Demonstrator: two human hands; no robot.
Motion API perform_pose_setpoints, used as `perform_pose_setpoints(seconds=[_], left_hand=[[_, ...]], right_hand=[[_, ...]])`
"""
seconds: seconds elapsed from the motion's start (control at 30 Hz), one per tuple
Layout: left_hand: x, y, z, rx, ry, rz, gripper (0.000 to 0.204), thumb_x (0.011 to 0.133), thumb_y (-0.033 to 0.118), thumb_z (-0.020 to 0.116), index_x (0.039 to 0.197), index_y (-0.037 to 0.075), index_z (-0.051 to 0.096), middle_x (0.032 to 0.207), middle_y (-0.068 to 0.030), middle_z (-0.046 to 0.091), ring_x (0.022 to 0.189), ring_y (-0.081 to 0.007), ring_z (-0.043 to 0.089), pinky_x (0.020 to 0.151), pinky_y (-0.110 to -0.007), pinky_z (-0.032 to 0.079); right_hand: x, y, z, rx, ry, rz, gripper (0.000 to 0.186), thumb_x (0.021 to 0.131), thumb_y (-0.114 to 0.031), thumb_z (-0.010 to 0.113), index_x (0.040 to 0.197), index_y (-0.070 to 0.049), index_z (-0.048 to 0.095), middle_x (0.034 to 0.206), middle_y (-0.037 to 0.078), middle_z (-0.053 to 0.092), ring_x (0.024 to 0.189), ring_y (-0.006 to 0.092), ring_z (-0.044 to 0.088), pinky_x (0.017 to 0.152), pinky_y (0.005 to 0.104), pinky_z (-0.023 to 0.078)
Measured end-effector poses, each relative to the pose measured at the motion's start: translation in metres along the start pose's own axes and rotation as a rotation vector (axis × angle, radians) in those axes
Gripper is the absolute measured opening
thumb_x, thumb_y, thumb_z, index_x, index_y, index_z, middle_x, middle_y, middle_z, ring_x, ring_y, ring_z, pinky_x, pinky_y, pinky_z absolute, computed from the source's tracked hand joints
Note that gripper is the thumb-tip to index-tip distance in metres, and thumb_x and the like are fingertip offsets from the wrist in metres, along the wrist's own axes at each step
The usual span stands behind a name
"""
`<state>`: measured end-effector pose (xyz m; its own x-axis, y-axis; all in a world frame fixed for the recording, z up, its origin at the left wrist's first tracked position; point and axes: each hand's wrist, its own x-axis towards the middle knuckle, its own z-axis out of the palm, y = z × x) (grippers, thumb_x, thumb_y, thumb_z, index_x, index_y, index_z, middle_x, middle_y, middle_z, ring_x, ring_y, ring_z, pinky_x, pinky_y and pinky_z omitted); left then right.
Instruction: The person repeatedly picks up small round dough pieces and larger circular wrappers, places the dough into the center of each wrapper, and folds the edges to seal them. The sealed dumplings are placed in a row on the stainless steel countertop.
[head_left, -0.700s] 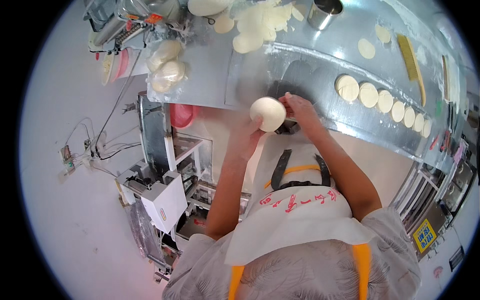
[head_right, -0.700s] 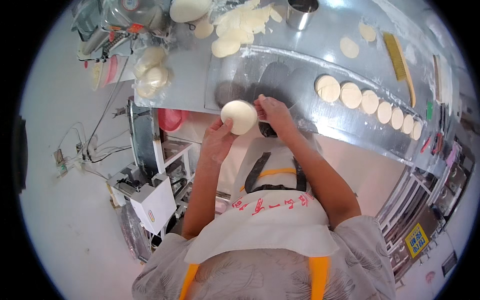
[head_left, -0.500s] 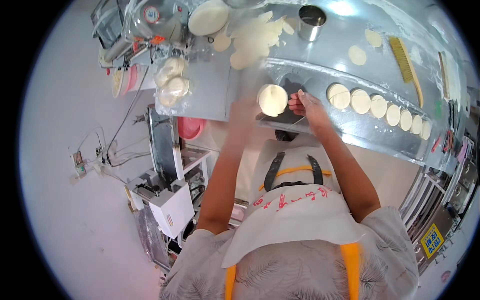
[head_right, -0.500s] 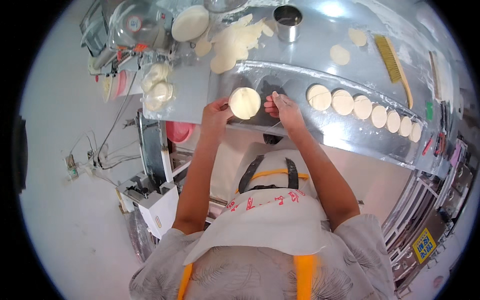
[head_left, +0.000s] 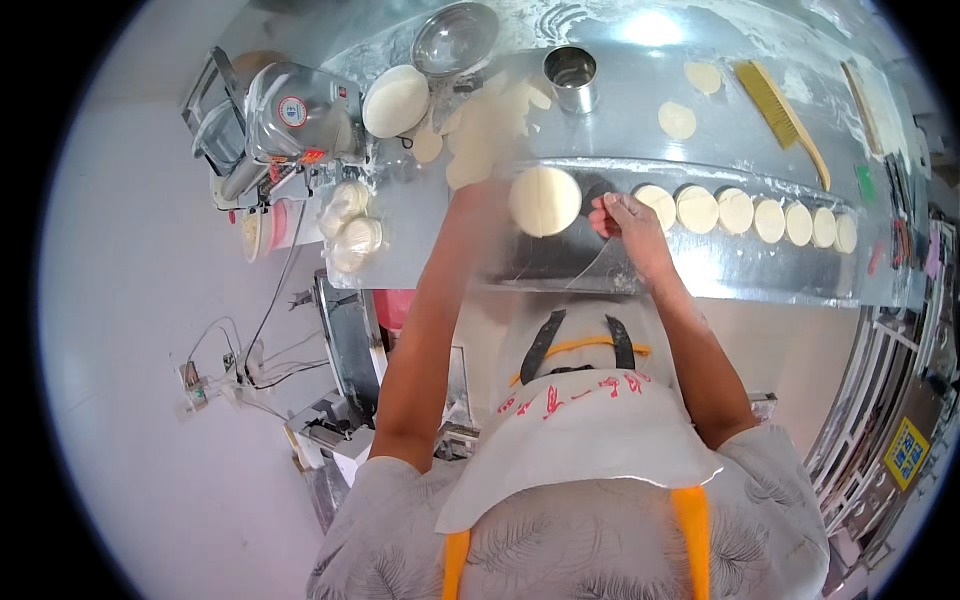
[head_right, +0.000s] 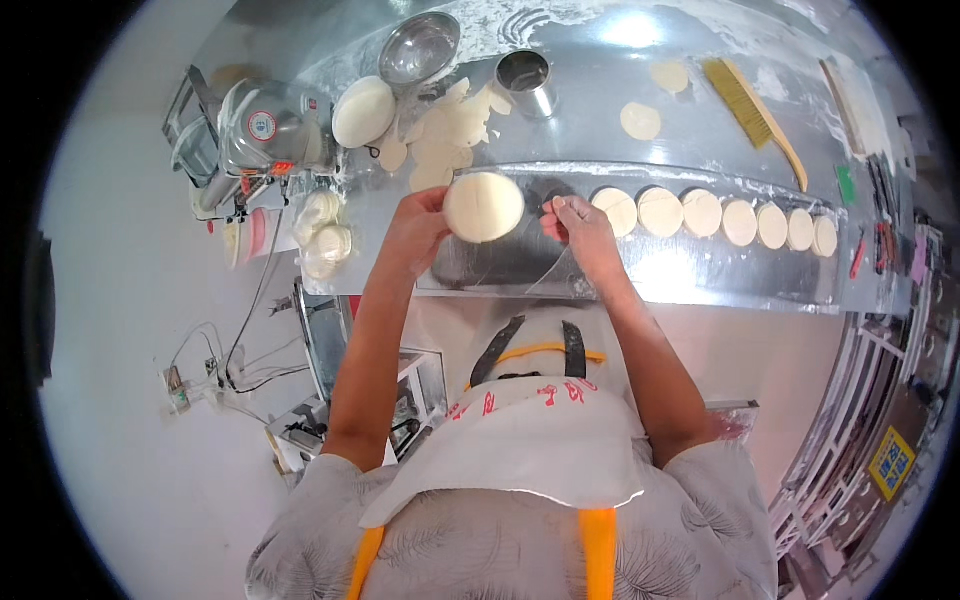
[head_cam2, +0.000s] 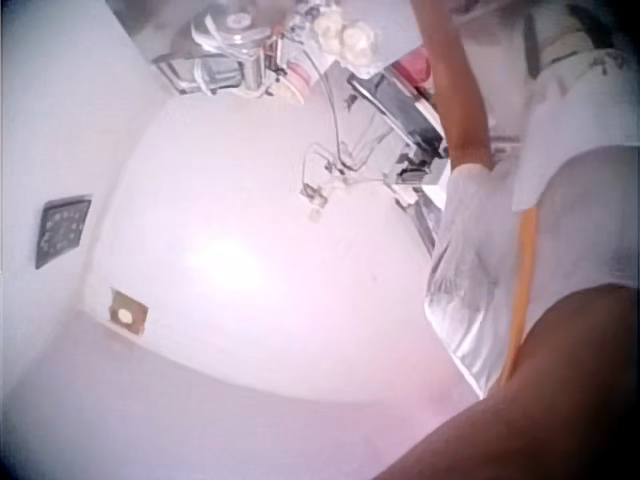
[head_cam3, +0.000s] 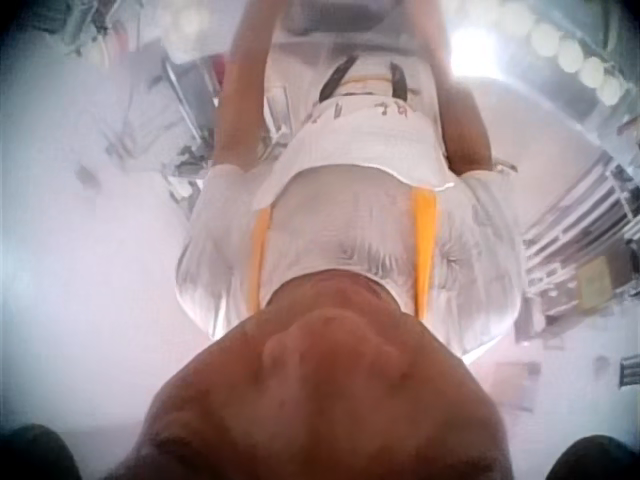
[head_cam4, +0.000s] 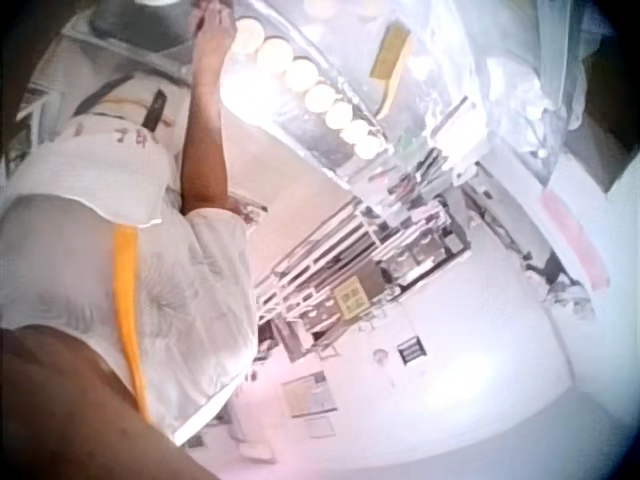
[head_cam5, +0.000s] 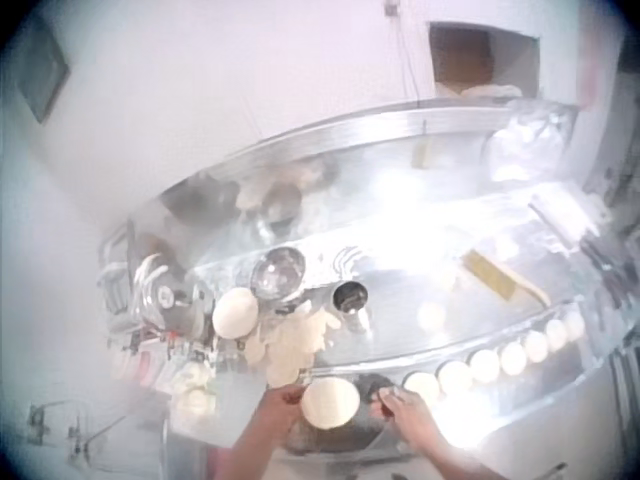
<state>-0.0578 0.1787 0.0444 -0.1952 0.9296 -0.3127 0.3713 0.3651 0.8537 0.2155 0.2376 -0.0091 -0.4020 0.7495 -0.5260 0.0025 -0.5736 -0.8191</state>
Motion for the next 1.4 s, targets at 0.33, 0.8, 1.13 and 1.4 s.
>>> perform_pose_setpoints(seconds=[0.33,0.8,1.13,1.4], left_hand=[[0.013,0.03,-0.022,0.602,-0.049,0.163,0.03,0.091,0.01,0.081,0.118,-0.004,0.079,0.104,-0.0068,0.081,0.093,-0.0133,0.072,0.086,-0.032,0.056],[-0.016,0.046,-0.07,-0.276,-0.409,-0.047,0.029,0.091,0.015,0.083,0.114,-0.002,0.079,0.093,-0.0082,0.079,0.087,-0.0142,0.073,0.075,-0.037,0.057],[-0.019,0.041,-0.061,0.221,-0.184,-0.026,0.032,0.097,0.023,0.08,0.116,-0.002,0.078,0.1,-0.0072,0.079,0.085,-0.0207,0.074,0.079,-0.037,0.06],[-0.044,-0.054,-0.071,-0.26,0.095,-0.164,0.036,0.109,0.026,0.068,0.124,-0.006,0.074,0.105,-0.0097,0.079,0.106,-0.0205,0.075,0.093,-0.034,0.058]], right_hand=[[-0.021,-0.015,0.037,-0.063,0.247,-0.106,0.03,0.113,-0.024,0.06,0.119,0.002,0.072,0.102,0.007,0.076,0.09,0.014,0.071,0.088,0.0294,0.058],[-0.007,-0.008,0.115,0.438,-0.011,-0.134,0.066,0.116,-0.056,0.046,0.135,0.004,0.065,0.139,0.018,0.069,0.125,0.0283,0.068,0.112,0.0432,0.052],[-0.018,-0.017,0.115,0.358,-0.286,-0.041,0.045,0.108,-0.022,0.072,0.143,0.003,0.06,0.136,0.009,0.07,0.121,0.0175,0.07,0.106,0.0323,0.058],[-0.019,-0.082,0.067,0.098,-0.215,-0.132,0.042,0.1,-0.017,0.082,0.133,0.006,0.07,0.115,0.007,0.076,0.098,0.0117,0.071,0.086,0.0281,0.058]])
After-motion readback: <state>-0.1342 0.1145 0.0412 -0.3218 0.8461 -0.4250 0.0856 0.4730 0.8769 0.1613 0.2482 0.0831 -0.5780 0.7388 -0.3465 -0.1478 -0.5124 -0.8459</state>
